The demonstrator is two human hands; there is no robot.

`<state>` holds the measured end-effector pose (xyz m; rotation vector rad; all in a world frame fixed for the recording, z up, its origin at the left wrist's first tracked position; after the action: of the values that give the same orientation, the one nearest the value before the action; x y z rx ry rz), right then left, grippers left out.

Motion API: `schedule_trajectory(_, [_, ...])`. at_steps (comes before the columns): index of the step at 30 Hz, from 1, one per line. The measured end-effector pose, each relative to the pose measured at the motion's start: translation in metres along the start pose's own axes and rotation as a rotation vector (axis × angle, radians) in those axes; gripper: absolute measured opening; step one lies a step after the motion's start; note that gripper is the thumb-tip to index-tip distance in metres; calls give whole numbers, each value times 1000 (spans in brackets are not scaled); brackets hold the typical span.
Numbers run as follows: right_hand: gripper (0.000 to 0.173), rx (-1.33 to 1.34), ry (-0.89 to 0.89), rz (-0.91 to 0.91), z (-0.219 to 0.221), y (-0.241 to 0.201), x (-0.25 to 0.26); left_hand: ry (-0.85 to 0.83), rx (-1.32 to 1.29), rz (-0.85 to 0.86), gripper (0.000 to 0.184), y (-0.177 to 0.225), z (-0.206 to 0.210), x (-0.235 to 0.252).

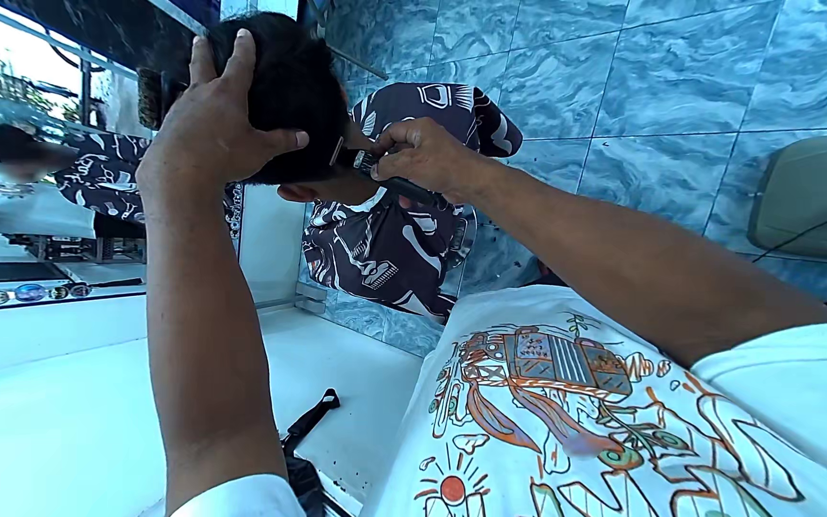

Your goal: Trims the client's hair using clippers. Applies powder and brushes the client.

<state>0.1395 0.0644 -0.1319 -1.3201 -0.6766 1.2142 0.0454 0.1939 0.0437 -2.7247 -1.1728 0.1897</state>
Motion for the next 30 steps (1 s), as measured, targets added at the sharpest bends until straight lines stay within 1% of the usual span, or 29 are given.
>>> schedule_trajectory(3, [29, -72, 16, 4, -1, 6, 3, 2, 0, 7, 110, 0, 0, 0])
schedule_trajectory(7, [28, -3, 1, -17, 0, 1, 2, 1, -6, 7, 110, 1, 0, 0])
schedule_trajectory(10, [30, -63, 15, 17, -1, 6, 2, -4, -1, 5, 110, 1, 0, 0])
schedule_trajectory(14, [27, 38, -11, -26, 0, 0, 1, -4, 0, 3, 111, 0, 0, 0])
schedule_trajectory(17, [28, -41, 6, -8, -1, 4, 3, -4, 5, -2, 111, -1, 0, 0])
schedule_trajectory(21, [27, 32, -6, -19, -1, -3, 1, -4, 4, 5, 111, 0, 0, 0])
schedule_trajectory(24, [28, -63, 8, 4, -3, 4, 4, -7, 6, 2, 110, 1, -1, -1])
schedule_trajectory(28, [25, 58, -15, -20, -2, -5, 2, 4, -2, 10, 110, 2, -1, -1])
schedule_trajectory(30, [25, 12, -19, -13, -2, -3, 2, -1, -1, 11, 110, 2, -1, -1])
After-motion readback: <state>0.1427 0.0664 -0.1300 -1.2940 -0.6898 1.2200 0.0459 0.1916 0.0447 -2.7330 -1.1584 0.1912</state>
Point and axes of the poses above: each hand's wrist, its own x-axis towards the middle knuckle, its own z-axis out of the palm, y = z × x, the point moved 10 cm from there along x, towards the middle knuckle, and after that the axes turned 13 degrees about y, right-handed, at the moved point
